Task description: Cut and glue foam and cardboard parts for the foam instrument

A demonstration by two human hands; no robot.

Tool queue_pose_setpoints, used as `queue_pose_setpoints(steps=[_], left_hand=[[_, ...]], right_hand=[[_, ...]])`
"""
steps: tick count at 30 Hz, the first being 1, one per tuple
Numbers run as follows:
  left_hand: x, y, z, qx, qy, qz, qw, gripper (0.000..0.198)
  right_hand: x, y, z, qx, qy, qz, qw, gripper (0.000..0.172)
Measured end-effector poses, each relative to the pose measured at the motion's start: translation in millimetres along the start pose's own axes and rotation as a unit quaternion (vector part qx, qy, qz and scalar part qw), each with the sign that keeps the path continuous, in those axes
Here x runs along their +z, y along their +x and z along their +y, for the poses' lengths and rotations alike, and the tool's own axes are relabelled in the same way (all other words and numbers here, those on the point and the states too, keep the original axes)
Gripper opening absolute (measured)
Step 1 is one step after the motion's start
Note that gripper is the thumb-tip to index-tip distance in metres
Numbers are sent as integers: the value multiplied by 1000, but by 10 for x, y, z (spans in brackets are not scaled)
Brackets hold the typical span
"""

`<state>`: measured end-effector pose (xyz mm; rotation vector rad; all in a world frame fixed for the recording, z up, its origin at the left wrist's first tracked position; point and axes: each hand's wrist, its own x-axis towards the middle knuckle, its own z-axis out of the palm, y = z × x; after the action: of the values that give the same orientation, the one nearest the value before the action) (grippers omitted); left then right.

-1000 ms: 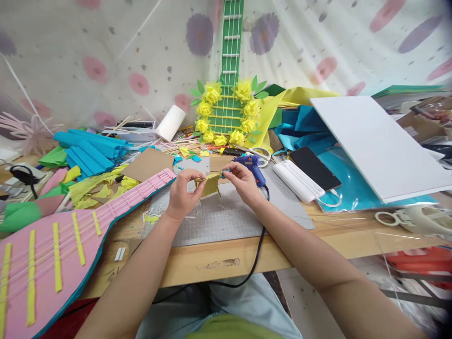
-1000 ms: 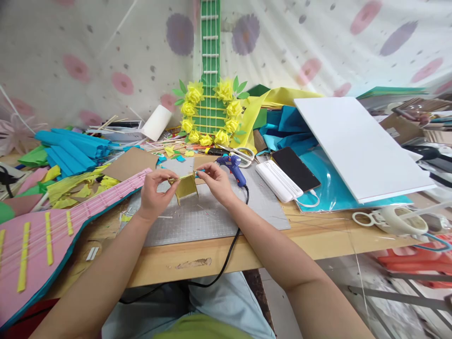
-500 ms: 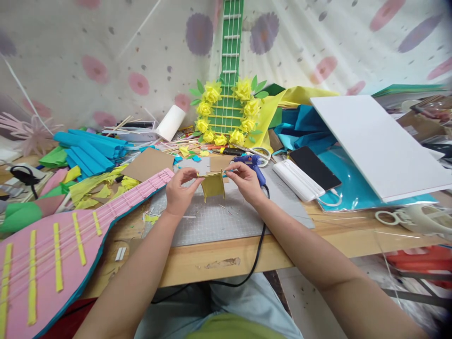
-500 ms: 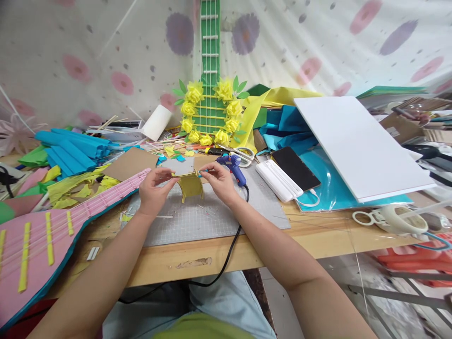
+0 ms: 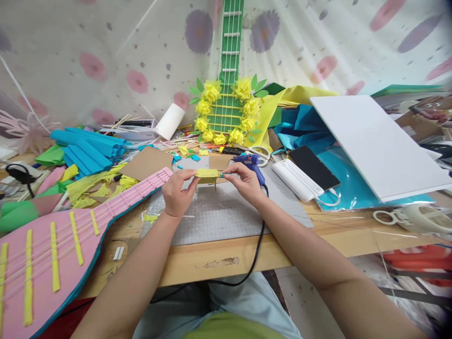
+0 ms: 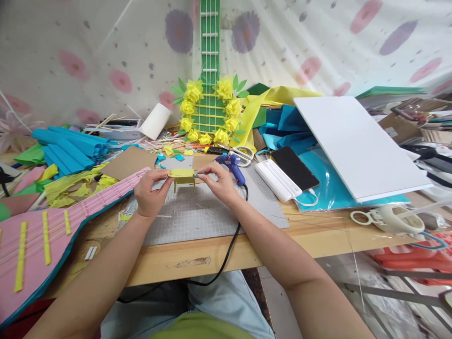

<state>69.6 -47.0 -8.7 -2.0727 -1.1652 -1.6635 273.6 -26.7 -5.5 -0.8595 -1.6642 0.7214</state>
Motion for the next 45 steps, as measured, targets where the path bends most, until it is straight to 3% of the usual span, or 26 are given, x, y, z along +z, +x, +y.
queue_pose_setpoints(steps=[17,31,37,41,45], left_hand=[[9,-15,-18,-40,-1,-12,999,11],[6,2,-13,-30,12,-24,999,13],[26,-9,-47,-65,-35,-26,997,16],[58,-23,-42,-130,-84,-22,988,15],[74,-34,-31,-122,-115,-35,985,15]], right_hand=[[23,13,-40,-17,-63,-1,998,22],[40,23,-26,-43,-96,-7,994,23],[-19,24,-56,-28,-94,-15,995,24],[-26,18,-111,-58,-124,-15,990,27],[26,18,-139,-109,-186,-23,976,30]])
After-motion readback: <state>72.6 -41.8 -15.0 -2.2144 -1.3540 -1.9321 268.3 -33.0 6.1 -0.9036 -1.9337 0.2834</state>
